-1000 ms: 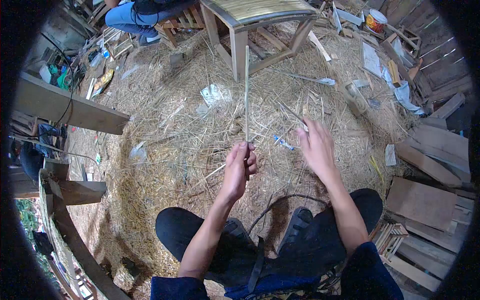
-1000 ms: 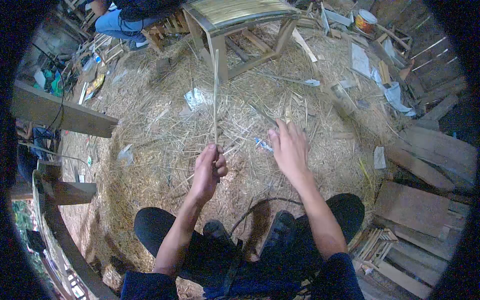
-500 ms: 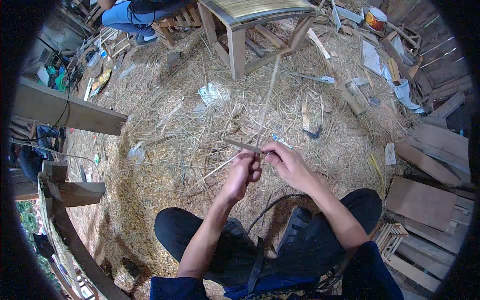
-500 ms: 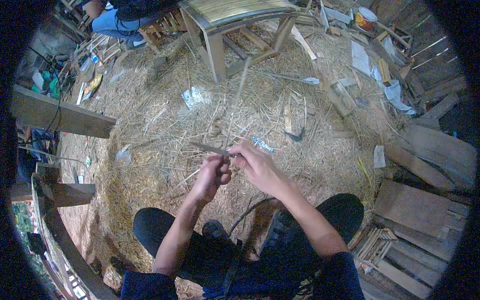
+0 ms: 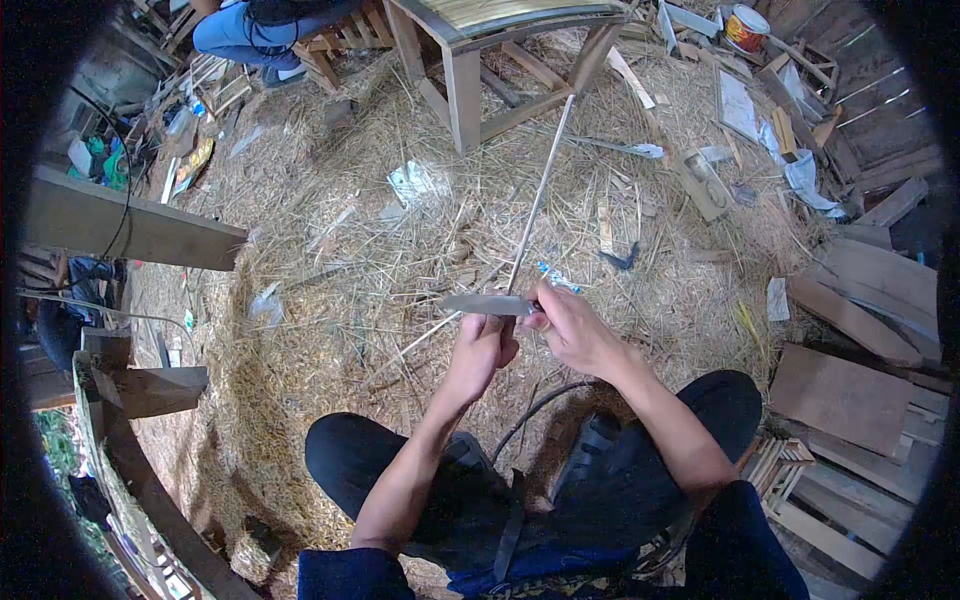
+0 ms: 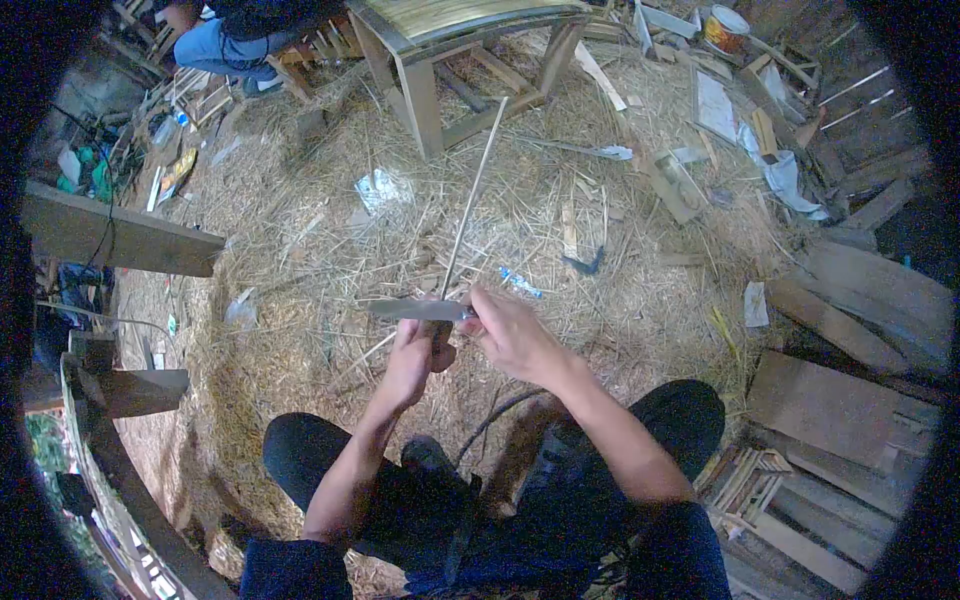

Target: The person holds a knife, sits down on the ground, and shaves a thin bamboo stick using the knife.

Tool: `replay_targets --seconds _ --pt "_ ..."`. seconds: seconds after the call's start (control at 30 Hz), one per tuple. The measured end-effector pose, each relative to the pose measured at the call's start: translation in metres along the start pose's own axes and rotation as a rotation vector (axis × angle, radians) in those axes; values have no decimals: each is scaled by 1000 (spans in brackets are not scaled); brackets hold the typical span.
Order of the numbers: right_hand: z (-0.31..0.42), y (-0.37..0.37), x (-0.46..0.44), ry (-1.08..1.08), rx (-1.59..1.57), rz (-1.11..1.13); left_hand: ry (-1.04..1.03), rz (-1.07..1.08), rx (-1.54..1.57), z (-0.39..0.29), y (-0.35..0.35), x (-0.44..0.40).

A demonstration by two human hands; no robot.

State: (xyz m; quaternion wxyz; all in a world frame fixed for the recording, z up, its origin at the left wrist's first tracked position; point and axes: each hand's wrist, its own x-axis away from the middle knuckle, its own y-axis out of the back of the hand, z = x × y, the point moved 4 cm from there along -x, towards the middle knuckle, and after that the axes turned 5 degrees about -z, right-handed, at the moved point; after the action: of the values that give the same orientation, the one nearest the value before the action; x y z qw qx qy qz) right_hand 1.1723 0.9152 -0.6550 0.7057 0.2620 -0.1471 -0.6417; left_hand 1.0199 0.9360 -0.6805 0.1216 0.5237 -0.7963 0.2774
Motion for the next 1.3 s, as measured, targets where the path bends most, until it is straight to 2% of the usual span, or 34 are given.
replay_targets --seconds 0.4,0.6,0.8,1.27,1.3 --pt "1 9 -6 159 145 -42 -18 -210 -3 1 -12 10" --pt "-3 12 -7 210 193 -104 119 -225 115 4 -15 12" --pt "-1 23 -10 222 292 -137 97 -29 255 5 -13 12" --pt "7 29 -6 205 399 -116 96 -17 330 0 -18 25" --pt "1 33 -7 115 407 -111 92 -27 322 -3 -20 27"
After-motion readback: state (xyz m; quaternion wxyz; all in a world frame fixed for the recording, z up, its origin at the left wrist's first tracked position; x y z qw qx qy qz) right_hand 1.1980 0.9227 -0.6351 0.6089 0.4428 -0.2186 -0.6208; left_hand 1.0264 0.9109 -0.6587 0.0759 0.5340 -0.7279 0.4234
